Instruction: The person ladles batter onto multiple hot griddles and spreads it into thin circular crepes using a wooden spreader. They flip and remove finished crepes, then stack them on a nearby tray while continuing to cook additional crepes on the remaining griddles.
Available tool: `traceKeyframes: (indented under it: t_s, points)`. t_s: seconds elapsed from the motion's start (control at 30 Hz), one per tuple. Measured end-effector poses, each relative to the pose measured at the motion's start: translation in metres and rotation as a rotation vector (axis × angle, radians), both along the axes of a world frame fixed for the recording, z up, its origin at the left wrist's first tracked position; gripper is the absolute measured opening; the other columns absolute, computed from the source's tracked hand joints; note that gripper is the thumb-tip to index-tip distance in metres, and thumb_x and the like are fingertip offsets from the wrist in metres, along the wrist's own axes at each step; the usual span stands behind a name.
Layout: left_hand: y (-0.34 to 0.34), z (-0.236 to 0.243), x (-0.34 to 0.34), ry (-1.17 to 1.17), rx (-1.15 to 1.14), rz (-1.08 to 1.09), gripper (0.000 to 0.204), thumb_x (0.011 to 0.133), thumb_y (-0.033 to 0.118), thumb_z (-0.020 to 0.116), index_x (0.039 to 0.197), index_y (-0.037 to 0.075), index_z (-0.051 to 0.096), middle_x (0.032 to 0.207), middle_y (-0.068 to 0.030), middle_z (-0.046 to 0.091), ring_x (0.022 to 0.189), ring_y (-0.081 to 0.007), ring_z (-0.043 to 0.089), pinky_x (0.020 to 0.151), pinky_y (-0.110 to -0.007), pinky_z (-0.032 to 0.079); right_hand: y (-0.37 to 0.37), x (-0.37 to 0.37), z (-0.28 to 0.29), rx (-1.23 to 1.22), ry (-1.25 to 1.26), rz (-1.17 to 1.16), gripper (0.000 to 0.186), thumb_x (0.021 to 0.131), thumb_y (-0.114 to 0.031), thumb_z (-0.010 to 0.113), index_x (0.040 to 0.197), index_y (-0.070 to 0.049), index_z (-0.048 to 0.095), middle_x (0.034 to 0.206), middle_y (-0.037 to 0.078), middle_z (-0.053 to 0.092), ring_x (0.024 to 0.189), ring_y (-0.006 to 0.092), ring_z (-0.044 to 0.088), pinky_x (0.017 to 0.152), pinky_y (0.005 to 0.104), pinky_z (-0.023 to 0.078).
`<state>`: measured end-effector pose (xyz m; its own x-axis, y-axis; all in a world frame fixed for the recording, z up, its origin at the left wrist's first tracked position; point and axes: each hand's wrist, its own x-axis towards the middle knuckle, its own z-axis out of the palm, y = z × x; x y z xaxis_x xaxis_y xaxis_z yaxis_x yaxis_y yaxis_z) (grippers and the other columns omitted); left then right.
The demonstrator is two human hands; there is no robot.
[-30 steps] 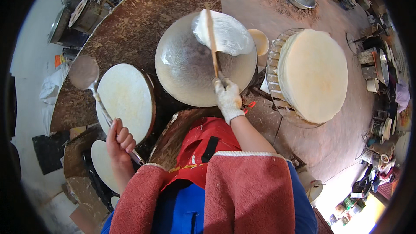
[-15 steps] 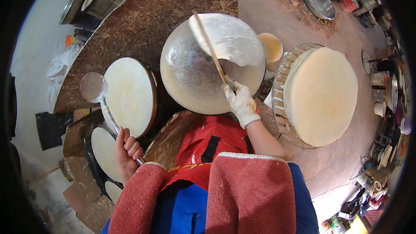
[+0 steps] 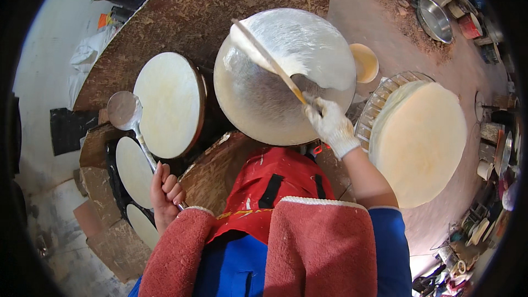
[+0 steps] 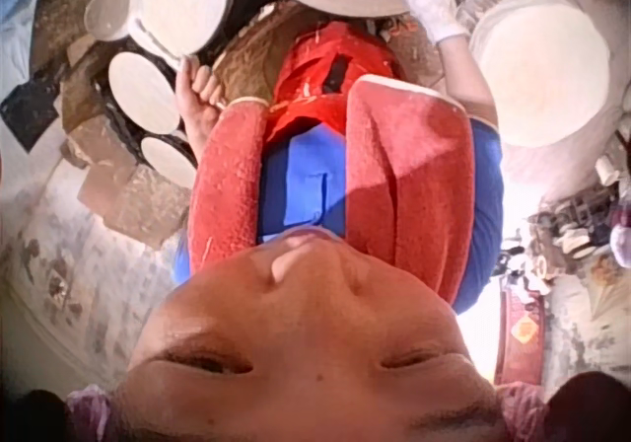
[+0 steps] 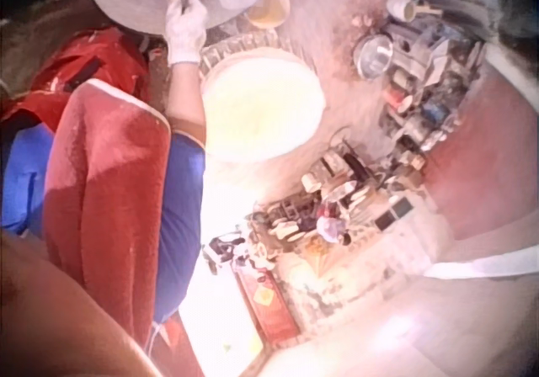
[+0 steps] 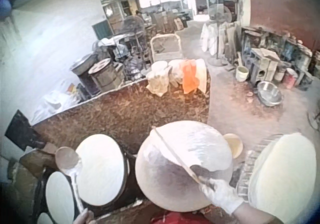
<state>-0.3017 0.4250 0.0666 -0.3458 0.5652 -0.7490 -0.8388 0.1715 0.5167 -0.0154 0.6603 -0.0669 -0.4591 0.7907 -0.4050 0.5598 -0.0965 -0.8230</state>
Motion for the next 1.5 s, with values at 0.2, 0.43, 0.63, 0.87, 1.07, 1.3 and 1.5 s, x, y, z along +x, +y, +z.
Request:
traceKeyframes:
  t_s: [0.2,0.43,0.63,0.87,1.07,1.3,1.5]
  points:
    - [-0.015,0.001,0.015,0.015,0.001,0.095,0.038,0.096,0.034,0.035,0.063,0.016,0.030,0.044,0.0065,0.018,0.033,-0.0056,0.014,0.029,-0.023,0.016,0.034,0.019,0.013,0.085,-0.062,0.096,0.039,0.085,-0.024,0.052,0.120,-0.007,0.055,0.101,0.019,0.063,0.092,0.0243,0.062,0.080,0.0329,0.046]
    - [-0.035,-0.001,0.044,0.022,-0.015,0.179,0.038,0.096,0.034,0.035,0.063,0.017,0.030,0.045,0.0064,0.018,0.033,-0.0059,0.014,0.029,-0.023,0.016,0.064,-0.003,0.020,0.032,-0.102,0.312,0.039,0.085,-0.026,0.053,0.115,-0.002,0.056,0.099,0.020,0.063,0.090,0.0242,0.062,0.078,0.0325,0.047]
    - [-0.053,-0.007,0.071,0.001,-0.122,0.294,0.037,0.096,0.035,0.035,0.065,0.016,0.032,0.045,0.0060,0.018,0.033,-0.0065,0.013,0.030,-0.024,0.015,0.049,0.029,0.029,0.126,-0.225,0.462,0.038,0.085,-0.027,0.054,0.115,-0.003,0.057,0.078,0.013,0.064,0.068,0.0173,0.059,0.066,0.0318,0.046]
    - [-0.073,0.004,0.086,0.026,-0.125,0.295,0.036,0.096,0.035,0.035,0.065,0.016,0.033,0.045,0.0064,0.018,0.033,-0.0066,0.014,0.030,-0.024,0.014,0.101,-0.015,0.014,0.188,-0.216,0.287,0.039,0.085,-0.029,0.054,0.118,-0.009,0.056,0.082,0.011,0.065,0.072,0.0170,0.061,0.070,0.0301,0.048]
    - [-0.090,0.000,0.072,0.003,-0.090,0.218,0.036,0.095,0.034,0.037,0.064,0.017,0.032,0.044,0.0068,0.019,0.033,-0.0058,0.014,0.030,-0.024,0.014,0.027,0.003,0.027,0.054,-0.292,0.492,0.040,0.082,-0.034,0.055,0.117,-0.013,0.057,0.082,0.020,0.062,0.076,0.0293,0.062,0.068,0.0373,0.047]
    - [-0.109,-0.010,0.020,-0.064,-0.080,0.080,0.035,0.095,0.033,0.038,0.064,0.018,0.032,0.045,0.0071,0.019,0.033,-0.0053,0.015,0.031,-0.023,0.016,-0.138,0.070,0.014,-0.232,-0.056,0.134,0.040,0.084,-0.016,0.057,0.121,-0.002,0.053,0.069,-0.002,0.053,0.060,0.0077,0.047,0.053,0.0246,0.041]
    - [-0.157,-0.016,-0.041,-0.087,-0.022,-0.019,0.035,0.095,0.033,0.038,0.064,0.018,0.032,0.044,0.0076,0.019,0.033,-0.0050,0.015,0.031,-0.023,0.016,-0.272,0.009,-0.054,-0.254,0.214,-0.339,0.015,0.083,-0.017,0.061,0.090,-0.004,0.059,0.063,-0.001,0.055,0.054,0.0057,0.047,0.049,0.0203,0.039]
